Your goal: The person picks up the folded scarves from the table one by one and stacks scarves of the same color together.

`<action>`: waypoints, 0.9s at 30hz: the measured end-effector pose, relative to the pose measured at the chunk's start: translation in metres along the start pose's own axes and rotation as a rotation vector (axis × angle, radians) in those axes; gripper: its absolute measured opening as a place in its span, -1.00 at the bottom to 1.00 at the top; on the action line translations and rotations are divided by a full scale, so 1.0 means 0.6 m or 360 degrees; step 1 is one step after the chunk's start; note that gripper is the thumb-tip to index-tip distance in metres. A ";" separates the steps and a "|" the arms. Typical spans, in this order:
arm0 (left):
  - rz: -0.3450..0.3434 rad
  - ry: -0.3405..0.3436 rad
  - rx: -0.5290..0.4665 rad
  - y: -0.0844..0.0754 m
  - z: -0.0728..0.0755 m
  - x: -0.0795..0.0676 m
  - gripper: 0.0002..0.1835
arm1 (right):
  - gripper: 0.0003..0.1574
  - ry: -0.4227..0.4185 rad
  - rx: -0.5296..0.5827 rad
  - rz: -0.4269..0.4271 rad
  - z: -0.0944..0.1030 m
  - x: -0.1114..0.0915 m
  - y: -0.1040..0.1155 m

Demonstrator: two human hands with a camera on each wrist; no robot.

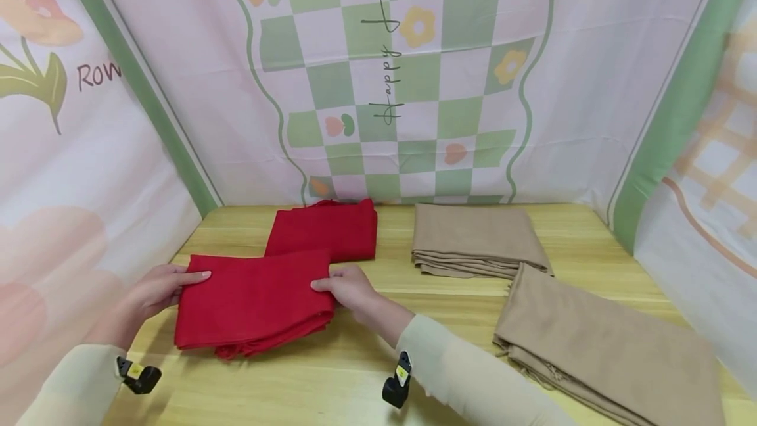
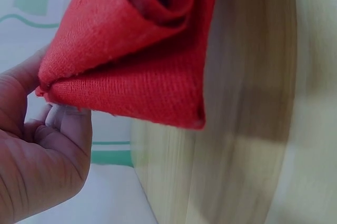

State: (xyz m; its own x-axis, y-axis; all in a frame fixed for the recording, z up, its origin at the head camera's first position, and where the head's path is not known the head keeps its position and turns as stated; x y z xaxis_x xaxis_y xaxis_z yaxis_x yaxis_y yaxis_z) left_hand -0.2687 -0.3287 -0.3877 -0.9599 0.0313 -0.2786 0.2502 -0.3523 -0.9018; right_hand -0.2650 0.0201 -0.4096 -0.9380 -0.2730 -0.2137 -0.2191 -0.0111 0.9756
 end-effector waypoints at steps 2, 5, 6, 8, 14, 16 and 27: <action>-0.0007 0.0005 0.0017 -0.001 -0.003 0.003 -0.68 | -0.82 0.0000 0.0001 -0.0001 0.004 -0.002 0.000; -0.0007 0.0003 0.0030 -0.003 -0.009 0.008 -0.68 | -0.81 0.0003 -0.0004 0.0005 0.010 -0.004 -0.001; -0.0004 0.0002 0.0030 -0.004 -0.011 0.010 -0.68 | -0.80 0.0009 -0.0003 0.0009 0.011 -0.006 -0.001; -0.0006 0.0007 0.0034 -0.006 -0.015 0.012 -0.66 | -0.80 0.0018 0.0005 0.0009 0.015 -0.008 -0.002; -0.0007 0.0001 0.0025 -0.011 -0.029 0.018 -0.61 | -0.81 0.0037 0.0023 -0.0001 0.025 -0.018 -0.005; 0.0001 0.0001 0.0005 -0.011 -0.033 0.021 -0.59 | -0.81 0.0041 0.0023 0.0000 0.028 -0.020 -0.005; -0.0001 0.0031 -0.0064 -0.012 -0.055 0.034 -0.59 | -0.75 0.0069 0.0037 0.0033 0.049 -0.039 -0.003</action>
State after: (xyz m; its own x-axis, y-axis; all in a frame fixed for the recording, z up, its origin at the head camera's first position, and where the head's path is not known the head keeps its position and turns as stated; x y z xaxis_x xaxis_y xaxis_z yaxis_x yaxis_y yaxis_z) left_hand -0.2855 -0.2945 -0.3981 -0.9575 0.0502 -0.2839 0.2547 -0.3142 -0.9145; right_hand -0.2506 0.0550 -0.4077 -0.9299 -0.3145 -0.1909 -0.2066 0.0171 0.9783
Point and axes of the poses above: each hand's wrist, its own x-axis towards the middle knuckle, its own z-axis out of the back of the hand, y = z × x, the point moved 2 cm from there along x, towards the middle knuckle, and after that the axes turned 2 degrees about x, right-handed, at the moved point
